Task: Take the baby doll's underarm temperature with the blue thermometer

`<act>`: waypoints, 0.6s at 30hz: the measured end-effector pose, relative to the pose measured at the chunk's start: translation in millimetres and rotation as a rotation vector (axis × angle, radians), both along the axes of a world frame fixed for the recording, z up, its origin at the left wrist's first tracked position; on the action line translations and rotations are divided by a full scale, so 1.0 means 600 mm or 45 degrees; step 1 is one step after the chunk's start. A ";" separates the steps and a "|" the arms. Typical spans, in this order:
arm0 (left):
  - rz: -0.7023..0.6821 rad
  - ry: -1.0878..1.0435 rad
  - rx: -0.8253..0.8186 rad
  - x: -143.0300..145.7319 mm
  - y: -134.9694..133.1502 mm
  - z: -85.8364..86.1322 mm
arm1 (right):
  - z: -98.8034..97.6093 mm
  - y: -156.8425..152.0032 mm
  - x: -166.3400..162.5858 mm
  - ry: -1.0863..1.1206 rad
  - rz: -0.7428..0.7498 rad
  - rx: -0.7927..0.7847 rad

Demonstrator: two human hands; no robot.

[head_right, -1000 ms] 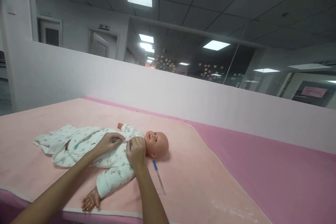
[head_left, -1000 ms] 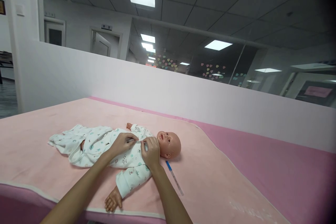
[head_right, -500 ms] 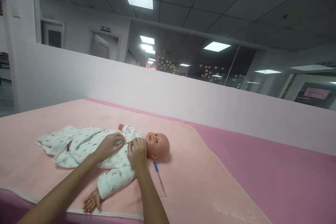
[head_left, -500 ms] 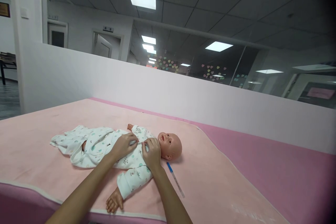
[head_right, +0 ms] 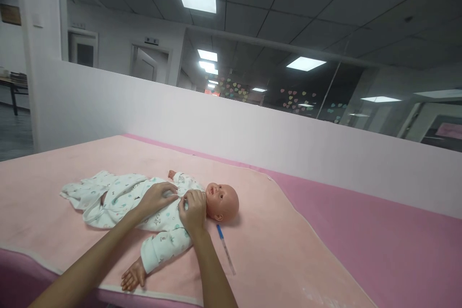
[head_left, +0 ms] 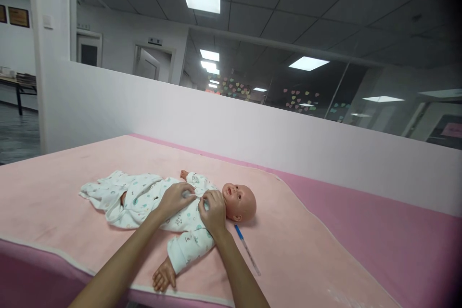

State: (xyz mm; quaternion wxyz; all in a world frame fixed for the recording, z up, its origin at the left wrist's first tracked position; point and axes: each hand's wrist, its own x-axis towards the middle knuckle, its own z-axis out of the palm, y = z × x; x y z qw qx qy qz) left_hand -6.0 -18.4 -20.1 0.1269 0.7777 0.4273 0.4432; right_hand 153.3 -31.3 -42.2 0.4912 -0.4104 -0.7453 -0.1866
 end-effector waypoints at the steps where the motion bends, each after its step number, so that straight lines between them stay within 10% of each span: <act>1: 0.010 -0.006 0.009 0.001 -0.001 0.000 | 0.000 -0.001 0.000 -0.004 0.002 0.008; 10: 0.109 -0.340 -0.455 -0.048 0.033 0.000 | 0.001 -0.002 0.001 0.048 -0.040 0.020; 18: -0.392 -0.237 -0.806 -0.104 0.016 0.017 | -0.002 0.000 0.003 0.089 -0.035 0.006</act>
